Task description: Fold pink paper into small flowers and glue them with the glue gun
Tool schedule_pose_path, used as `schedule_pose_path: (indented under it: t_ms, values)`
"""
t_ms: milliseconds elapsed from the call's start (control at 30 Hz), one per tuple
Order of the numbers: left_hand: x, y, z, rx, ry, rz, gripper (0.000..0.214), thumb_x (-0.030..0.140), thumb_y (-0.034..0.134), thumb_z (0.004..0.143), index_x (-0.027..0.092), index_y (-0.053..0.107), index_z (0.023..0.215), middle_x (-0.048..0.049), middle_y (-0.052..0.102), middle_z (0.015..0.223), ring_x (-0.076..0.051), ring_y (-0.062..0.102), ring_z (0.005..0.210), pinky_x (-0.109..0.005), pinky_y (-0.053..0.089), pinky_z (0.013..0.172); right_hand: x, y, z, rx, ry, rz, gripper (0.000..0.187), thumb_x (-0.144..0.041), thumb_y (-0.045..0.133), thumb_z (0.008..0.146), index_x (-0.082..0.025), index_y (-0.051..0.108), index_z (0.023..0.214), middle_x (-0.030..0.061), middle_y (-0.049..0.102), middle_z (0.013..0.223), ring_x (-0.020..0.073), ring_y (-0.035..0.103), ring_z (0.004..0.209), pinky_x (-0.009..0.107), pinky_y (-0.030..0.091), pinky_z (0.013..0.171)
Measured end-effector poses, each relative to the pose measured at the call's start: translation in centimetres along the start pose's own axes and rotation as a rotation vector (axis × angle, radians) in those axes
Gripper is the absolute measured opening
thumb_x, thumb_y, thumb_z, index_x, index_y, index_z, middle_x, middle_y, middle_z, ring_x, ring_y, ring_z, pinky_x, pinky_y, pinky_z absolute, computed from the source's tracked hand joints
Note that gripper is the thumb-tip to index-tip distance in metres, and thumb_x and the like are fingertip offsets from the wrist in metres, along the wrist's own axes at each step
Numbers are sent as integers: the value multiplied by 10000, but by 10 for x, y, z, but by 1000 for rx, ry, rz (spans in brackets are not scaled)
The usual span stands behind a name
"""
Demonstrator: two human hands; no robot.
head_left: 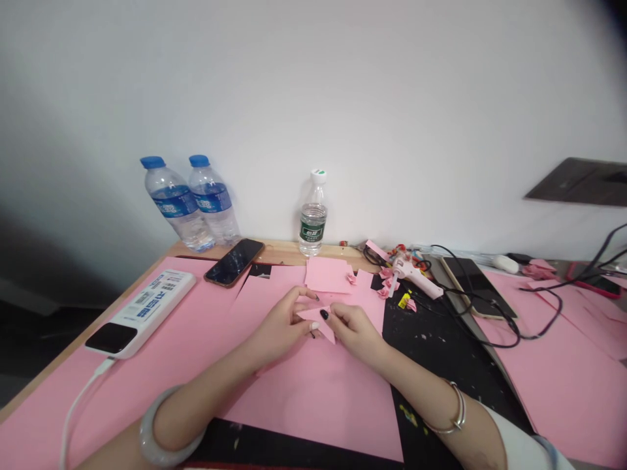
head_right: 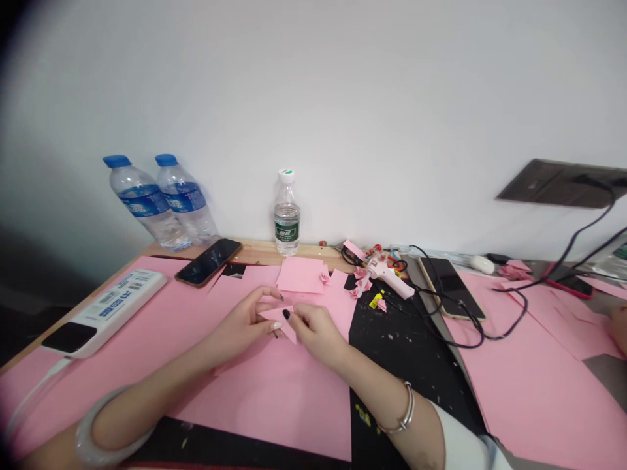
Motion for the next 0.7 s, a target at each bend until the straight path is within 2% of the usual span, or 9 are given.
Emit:
schedule_pose_path:
  t_ms: [133, 300, 367, 433, 533, 633, 700]
  values:
    - [-4, -5, 0, 13, 14, 86, 357, 84, 587, 754, 243, 505, 1062, -54, 616, 1104, -157, 698, 754, -295, 487, 721, 3, -7, 2, 67, 3, 116, 273, -402, 526, 869, -197, 460, 702, -67, 394, 553, 97, 349, 480, 222, 273, 464]
    - [4, -9, 3, 59, 75, 12, 369, 145, 653, 758, 218, 473, 1072, 18, 674, 727, -157, 659, 705, -262, 464, 676, 12, 0, 4, 33, 110, 401, 331, -483, 578, 831, -209, 431, 718, -44, 560, 520, 96, 459, 396, 212, 317, 407]
    - [8, -9, 4, 58, 94, -42, 365, 182, 694, 743, 202, 488, 1044, 8, 689, 728, -160, 652, 692, -265, 468, 668, 12, 5, 4, -11, 133, 462, 342, -489, 600, 813, -210, 422, 726, -13, 631, 577, 109, 525, 413, 207, 331, 395]
    - [11, -6, 5, 30, 109, -59, 279, 230, 707, 742, 178, 548, 964, -25, 703, 780, -169, 649, 702, -280, 477, 675, 12, 9, 4, -41, 146, 462, 340, -485, 613, 803, -209, 427, 735, -6, 644, 602, 110, 540, 425, 205, 334, 392]
    - [13, -5, 5, 15, 127, -15, 152, 264, 701, 751, 156, 610, 808, -48, 700, 813, -187, 644, 763, -292, 478, 721, 7, 8, 3, -25, 109, 426, 310, -470, 620, 805, -205, 460, 809, -36, 585, 602, 98, 497, 432, 213, 357, 409]
    - [13, -6, 4, 22, 134, 44, 109, 243, 681, 767, 160, 612, 753, -23, 672, 767, -174, 633, 748, -268, 467, 694, -5, -7, 1, 90, -21, 315, 247, -383, 635, 816, -204, 486, 897, -20, 539, 708, 108, 492, 540, 227, 394, 477]
    - [11, -2, 2, 1, 121, 73, 99, 235, 660, 784, 165, 601, 747, -8, 655, 740, -165, 636, 726, -253, 464, 663, -14, -16, -2, 168, -98, 213, 183, -306, 633, 820, -207, 493, 882, 0, 516, 780, 120, 486, 609, 232, 394, 505]
Point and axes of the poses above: each hand's wrist, its own z-axis towards the middle knuckle, its own y-axis out of the palm, x = y × z, the point moved 10 cm from there along z, towards the middle knuckle
